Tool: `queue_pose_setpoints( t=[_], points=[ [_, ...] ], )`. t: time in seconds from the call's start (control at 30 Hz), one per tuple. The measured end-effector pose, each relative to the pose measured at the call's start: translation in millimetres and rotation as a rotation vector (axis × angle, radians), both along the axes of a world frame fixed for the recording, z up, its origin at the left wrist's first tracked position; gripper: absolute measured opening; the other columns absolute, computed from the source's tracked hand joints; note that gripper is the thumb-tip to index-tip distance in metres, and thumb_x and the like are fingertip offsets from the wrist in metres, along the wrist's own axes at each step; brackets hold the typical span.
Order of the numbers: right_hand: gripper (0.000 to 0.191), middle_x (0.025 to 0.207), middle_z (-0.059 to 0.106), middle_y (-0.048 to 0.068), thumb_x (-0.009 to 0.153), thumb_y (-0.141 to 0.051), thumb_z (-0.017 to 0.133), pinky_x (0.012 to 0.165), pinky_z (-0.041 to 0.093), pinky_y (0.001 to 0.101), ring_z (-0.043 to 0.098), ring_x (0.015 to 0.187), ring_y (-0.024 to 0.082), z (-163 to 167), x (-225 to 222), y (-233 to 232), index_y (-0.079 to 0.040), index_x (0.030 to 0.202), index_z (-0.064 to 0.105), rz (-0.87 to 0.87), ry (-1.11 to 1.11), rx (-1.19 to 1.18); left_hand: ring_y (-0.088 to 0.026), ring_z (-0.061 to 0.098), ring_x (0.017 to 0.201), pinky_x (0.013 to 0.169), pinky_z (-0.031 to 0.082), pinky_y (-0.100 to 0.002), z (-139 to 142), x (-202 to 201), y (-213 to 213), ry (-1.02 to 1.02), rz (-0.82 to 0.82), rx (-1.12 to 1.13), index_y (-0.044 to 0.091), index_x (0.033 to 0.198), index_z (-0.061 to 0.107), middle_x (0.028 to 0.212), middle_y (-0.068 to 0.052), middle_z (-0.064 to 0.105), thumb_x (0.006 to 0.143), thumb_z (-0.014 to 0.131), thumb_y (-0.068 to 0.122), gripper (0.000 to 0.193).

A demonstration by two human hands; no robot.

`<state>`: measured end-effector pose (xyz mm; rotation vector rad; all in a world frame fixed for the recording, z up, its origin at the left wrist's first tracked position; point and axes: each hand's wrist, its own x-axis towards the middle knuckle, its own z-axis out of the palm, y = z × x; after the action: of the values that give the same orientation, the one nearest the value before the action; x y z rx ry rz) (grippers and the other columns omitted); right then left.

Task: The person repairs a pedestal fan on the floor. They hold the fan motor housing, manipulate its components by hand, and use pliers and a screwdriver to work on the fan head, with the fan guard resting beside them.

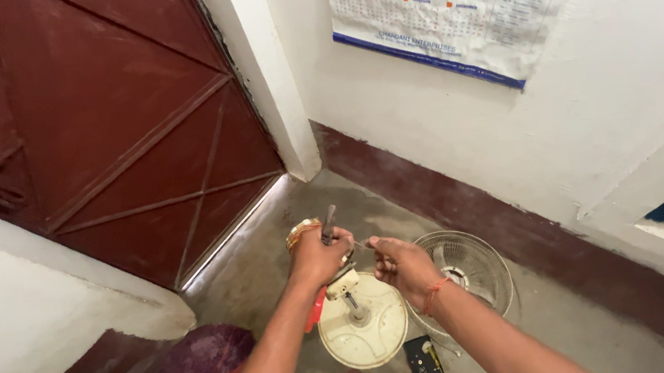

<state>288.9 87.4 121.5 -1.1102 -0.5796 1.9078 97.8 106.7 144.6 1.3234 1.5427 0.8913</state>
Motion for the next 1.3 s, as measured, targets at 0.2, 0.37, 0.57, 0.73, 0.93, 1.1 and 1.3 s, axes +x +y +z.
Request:
queue_pose_setpoints(
  t=[0.2, 0.37, 0.57, 0.73, 0.93, 1.1, 1.3],
  points=[
    [0.02, 0.081, 0.061, -0.004, 0.091, -0.026, 0.072, 0.066, 0.043, 0.0264, 0.048, 0.071, 0.009, -18.3, 6.6, -22.9, -0.01, 0.102, 0.076, 0.094, -0.288, -0.005, -0.012, 0.067, 0.054, 0.055, 0.055, -0.031, -2.4, -13.7, 0.7, 0.039, 0.131, -0.014, 0.009, 0.089, 0.076, 0.073, -0.001, 0.073, 0.081, 0.075, 0.014, 0.01],
    [0.031, 0.095, 0.073, -0.006, 0.085, -0.034, 0.073, 0.072, 0.045, 0.0266, 0.059, 0.083, 0.007, -34.6, -0.2, -40.9, -0.011, 0.104, 0.077, 0.192, -0.495, 0.036, -0.017, 0.072, 0.061, 0.065, 0.056, -0.035, -5.2, -25.5, 12.3, 0.267, 0.099, -0.039, 0.015, 0.09, 0.081, 0.077, -0.004, 0.077, 0.083, 0.074, 0.018, 0.01],
    [0.052, 0.095, 0.071, 0.011, 0.08, -0.041, 0.082, 0.073, 0.047, 0.0309, 0.059, 0.082, 0.015, -70.5, -22.5, -36.0, -0.007, 0.119, 0.074, 0.198, -0.686, 0.078, -0.022, 0.072, 0.075, 0.074, 0.056, -0.039, -14.0, -34.1, 46.5, 0.469, 0.046, -0.024, 0.018, 0.086, 0.083, 0.08, -0.005, 0.077, 0.078, 0.075, 0.025, 0.014],
    [0.095, 0.117, 0.067, 0.02, 0.065, -0.054, 0.089, 0.096, 0.053, 0.037, 0.069, 0.112, 0.028, -103.5, -50.1, -34.6, -0.002, 0.138, 0.058, 0.194, -0.927, 0.121, -0.021, 0.074, 0.066, 0.073, 0.057, -0.037, -26.0, -36.0, 66.2, 0.416, -0.034, -0.17, 0.019, 0.085, 0.08, 0.069, -0.006, 0.076, 0.081, 0.07, 0.027, 0.013],
    [0.118, 0.135, 0.052, 0.031, 0.062, -0.064, 0.091, 0.109, 0.044, 0.043, 0.054, 0.128, 0.041, -102.2, -76.2, -35.9, 0.003, 0.146, 0.043, 0.36, -1.217, 0.162, -0.023, 0.077, 0.07, 0.074, 0.059, -0.039, -35.5, -32.6, 76.3, 0.428, -0.101, -0.333, 0.022, 0.089, 0.08, 0.072, -0.006, 0.077, 0.084, 0.068, 0.028, 0.014],
    [0.11, 0.123, 0.057, 0.026, 0.059, -0.058, 0.09, 0.101, 0.048, 0.0439, 0.059, 0.116, 0.039, -85.4, -86.9, -34.5, 0.002, 0.142, 0.049, 0.261, -1.196, 0.247, -0.031, 0.074, 0.093, 0.084, 0.057, -0.044, -43.7, -33.9, 76.0, 0.576, -0.15, -0.236, 0.027, 0.094, 0.082, 0.097, -0.006, 0.078, 0.082, 0.072, 0.028, 0.015],
    [0.097, 0.118, 0.058, 0.024, 0.062, -0.055, 0.088, 0.097, 0.049, 0.0461, 0.06, 0.111, 0.039, -78.6, -91.1, -42.8, 0.0, 0.135, 0.056, 0.14, -1.206, 0.295, -0.032, 0.074, 0.096, 0.087, 0.058, -0.046, -40.4, -34.9, 75.7, 0.547, -0.17, -0.273, 0.025, 0.093, 0.082, 0.1, -0.008, 0.078, 0.082, 0.072, 0.027, 0.015]
  ],
)
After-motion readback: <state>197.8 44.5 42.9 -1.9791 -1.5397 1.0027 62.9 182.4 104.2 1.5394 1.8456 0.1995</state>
